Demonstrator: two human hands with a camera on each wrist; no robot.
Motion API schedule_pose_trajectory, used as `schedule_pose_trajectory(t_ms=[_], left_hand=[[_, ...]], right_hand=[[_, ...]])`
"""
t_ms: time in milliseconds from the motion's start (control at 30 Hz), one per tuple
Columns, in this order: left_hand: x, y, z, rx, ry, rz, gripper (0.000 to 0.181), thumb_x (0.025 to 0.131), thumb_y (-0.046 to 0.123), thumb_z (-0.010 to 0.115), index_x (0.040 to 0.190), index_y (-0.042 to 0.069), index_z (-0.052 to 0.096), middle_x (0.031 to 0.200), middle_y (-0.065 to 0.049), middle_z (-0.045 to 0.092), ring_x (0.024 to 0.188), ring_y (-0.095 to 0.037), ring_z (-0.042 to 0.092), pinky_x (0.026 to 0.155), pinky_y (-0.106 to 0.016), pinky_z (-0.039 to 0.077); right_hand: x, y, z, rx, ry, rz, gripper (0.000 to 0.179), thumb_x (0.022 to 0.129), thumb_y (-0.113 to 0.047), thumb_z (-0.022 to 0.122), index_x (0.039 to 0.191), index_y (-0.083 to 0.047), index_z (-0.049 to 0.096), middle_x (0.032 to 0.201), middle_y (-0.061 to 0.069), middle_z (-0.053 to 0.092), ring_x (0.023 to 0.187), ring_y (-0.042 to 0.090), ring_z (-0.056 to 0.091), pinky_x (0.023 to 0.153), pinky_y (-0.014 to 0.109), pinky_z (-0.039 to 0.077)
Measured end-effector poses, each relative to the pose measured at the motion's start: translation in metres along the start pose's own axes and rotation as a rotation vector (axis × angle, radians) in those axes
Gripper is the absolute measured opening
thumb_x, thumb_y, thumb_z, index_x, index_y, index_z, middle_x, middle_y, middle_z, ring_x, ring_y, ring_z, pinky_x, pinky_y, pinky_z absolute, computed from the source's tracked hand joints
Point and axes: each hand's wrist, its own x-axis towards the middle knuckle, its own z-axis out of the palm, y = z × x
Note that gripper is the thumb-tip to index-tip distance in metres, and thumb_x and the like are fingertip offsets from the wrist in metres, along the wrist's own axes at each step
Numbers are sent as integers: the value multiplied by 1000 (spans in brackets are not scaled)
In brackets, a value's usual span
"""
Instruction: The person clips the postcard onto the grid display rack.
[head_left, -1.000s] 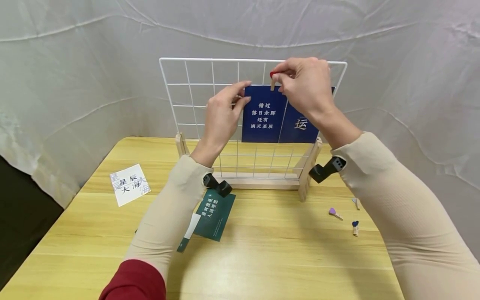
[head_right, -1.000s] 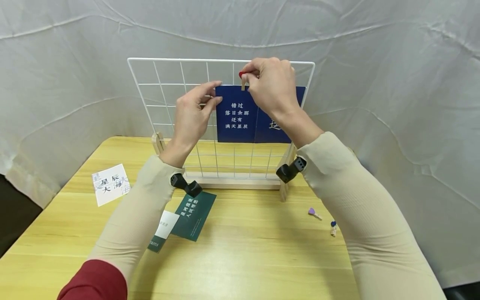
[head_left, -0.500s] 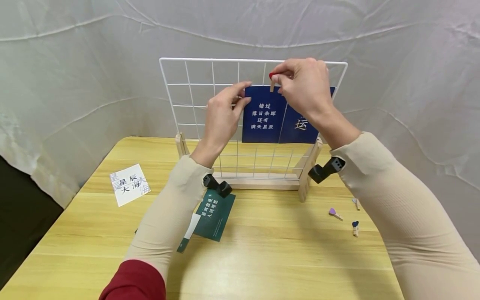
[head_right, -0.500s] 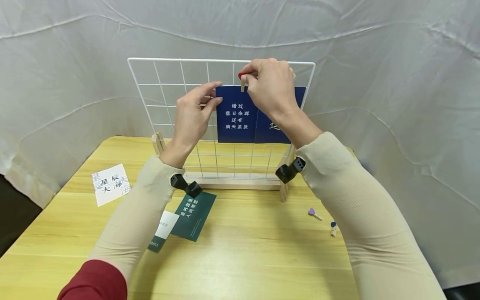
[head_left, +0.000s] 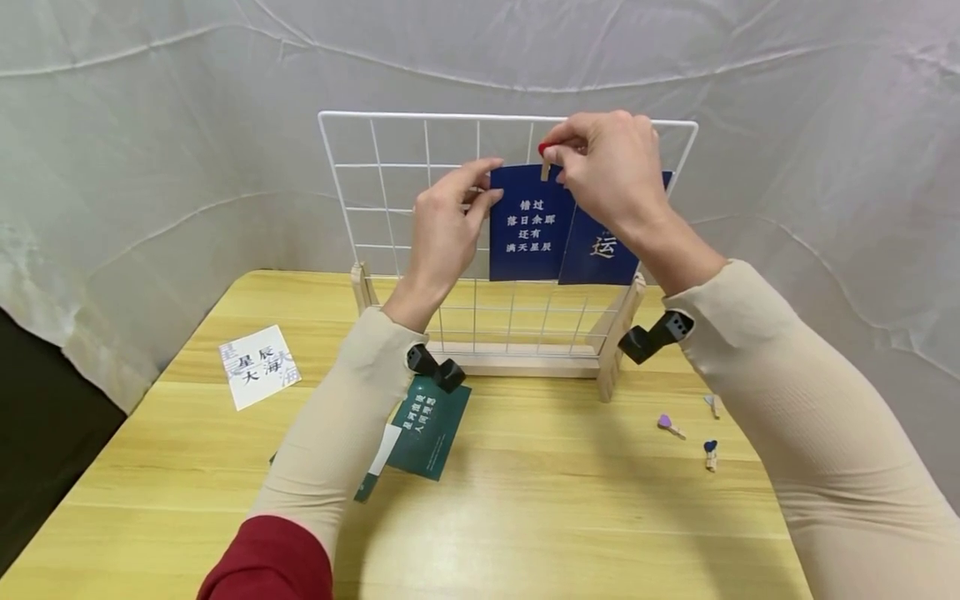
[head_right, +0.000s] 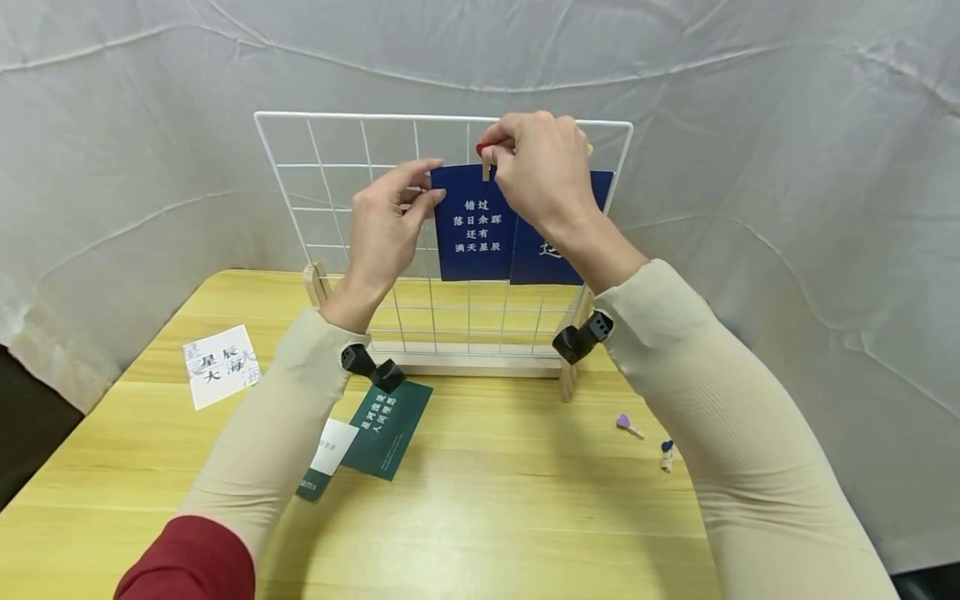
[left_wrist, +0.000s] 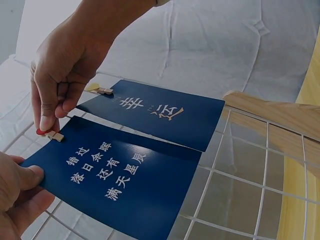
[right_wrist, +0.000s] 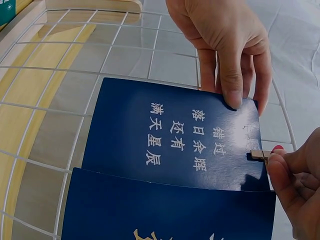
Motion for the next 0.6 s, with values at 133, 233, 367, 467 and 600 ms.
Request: schedule_pose_trajectory(t_ms=[133, 233, 367, 467, 600], left_hand=[[0, 0, -1, 9, -12, -1, 31, 91, 6, 67, 123, 5, 67, 100, -11, 69, 93, -20, 69, 82, -14, 49], [1, 0, -1, 20, -17, -5, 32, 91, 7, 67, 123, 5, 67, 100, -11, 69, 93, -19, 68, 82, -14, 49], [2, 1, 0, 42, -22, -11, 31, 92, 9, 67, 123, 7, 67, 100, -10, 69, 93, -18, 69, 82, -14, 49], [1, 2, 1, 63, -21, -3, 31, 93, 10, 67, 123, 7, 67, 100, -9, 69, 94, -18, 69, 82, -14, 49], [0, 3, 1, 107, -17, 12, 30, 94, 13, 65, 124, 8, 66, 101, -7, 69, 94, -17, 68, 82, -16, 50]], right_hand=[[1, 0, -1, -6, -5, 11, 20, 98, -22, 63, 108, -13, 77, 98, 5, 74, 84, 17, 70, 90, 38, 45], [1, 0, -1, -11, -9, 18, 20, 98, -23, 63, 108, -14, 76, 99, 5, 74, 84, 17, 70, 90, 38, 45], [2, 0, -2, -15, -17, 15, 20, 98, -23, 62, 109, -13, 76, 99, 5, 74, 84, 18, 70, 91, 38, 45], [2, 1, -3, -16, -30, 17, 21, 98, -24, 61, 110, -14, 76, 99, 5, 74, 82, 17, 70, 93, 38, 45], [2, 2, -3, -13, -56, 22, 24, 100, -27, 59, 112, -14, 75, 96, 5, 74, 78, 15, 68, 92, 36, 44]])
